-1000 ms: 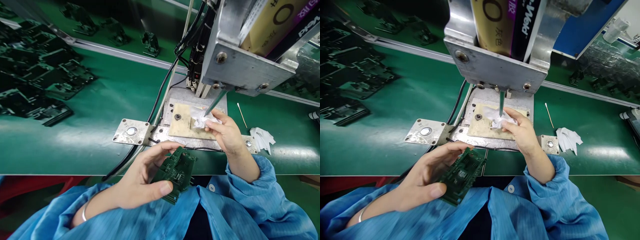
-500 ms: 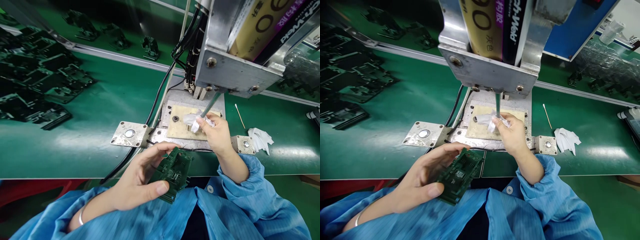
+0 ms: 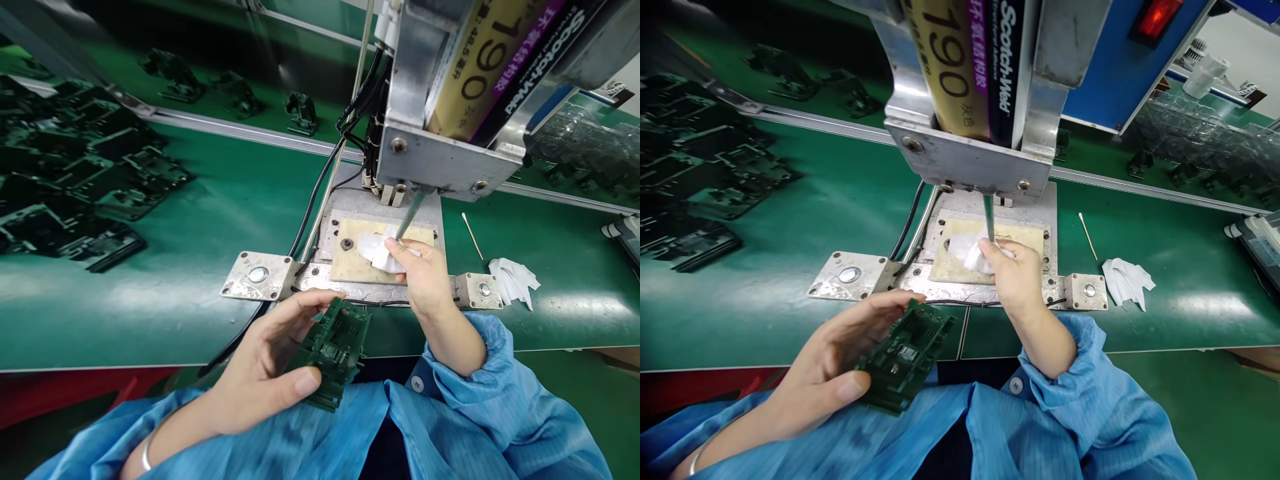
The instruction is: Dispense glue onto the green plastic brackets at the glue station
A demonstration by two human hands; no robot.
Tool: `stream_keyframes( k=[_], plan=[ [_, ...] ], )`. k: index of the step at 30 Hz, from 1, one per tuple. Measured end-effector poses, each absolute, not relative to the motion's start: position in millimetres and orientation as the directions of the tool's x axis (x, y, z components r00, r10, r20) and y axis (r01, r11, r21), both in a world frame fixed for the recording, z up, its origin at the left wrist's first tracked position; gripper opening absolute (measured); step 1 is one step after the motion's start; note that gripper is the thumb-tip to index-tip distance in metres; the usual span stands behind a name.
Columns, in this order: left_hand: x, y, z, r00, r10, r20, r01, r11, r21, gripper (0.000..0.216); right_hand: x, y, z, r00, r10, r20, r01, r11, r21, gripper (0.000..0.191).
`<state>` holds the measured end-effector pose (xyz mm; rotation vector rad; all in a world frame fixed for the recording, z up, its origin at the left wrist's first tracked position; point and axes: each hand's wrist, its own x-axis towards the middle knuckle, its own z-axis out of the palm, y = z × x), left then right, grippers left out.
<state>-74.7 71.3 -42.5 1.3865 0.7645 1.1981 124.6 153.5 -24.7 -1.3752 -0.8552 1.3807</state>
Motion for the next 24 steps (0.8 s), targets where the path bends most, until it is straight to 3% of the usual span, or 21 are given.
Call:
stream_keyframes(
  k=[4, 7, 10, 15, 18, 24],
  plan=[
    [-72.1, 68.2, -33.8, 0.245, 0.942, 0.231, -0.232, -0.175, 0.957, 0.055, 136.3, 144.9, -23.2, 0.041, 0.939, -0.341, -0.111, -0.335, -0.936, 0.043],
    [-68.5, 66.1, -25.1, 0.190, 0.941, 0.281, -0.255, -0.229, 0.939, 0.060, 158.8, 122.5, -19.1, -0.019, 0.944, -0.331, 0.109, -0.327, -0.939, 0.038],
    [-62.2, 64.9, -16.3, 0.082, 0.904, 0.420, -0.219, -0.395, 0.892, 0.068, 185.6, 92.6, -20.1, 0.037, 0.953, -0.300, 0.274, -0.299, -0.914, 0.037],
    [-50.9, 63.1, -6.5, 0.098, 0.798, 0.595, -0.154, -0.579, 0.801, 0.074, 213.5, 54.5, -27.8, 0.134, 0.936, -0.325, 0.194, -0.346, -0.918, 0.030],
    [-46.5, 58.9, -5.0, 0.112, 0.799, 0.590, -0.122, -0.579, 0.806, 0.073, 217.0, 42.3, -27.1, 0.161, 0.919, -0.359, 0.151, -0.382, -0.912, 0.028],
    [-43.5, 54.4, 0.8, 0.118, 0.828, 0.548, -0.149, -0.531, 0.834, 0.066, 217.0, 35.4, -24.8, 0.190, 0.941, -0.280, 0.147, -0.309, -0.940, 0.032]
  ],
)
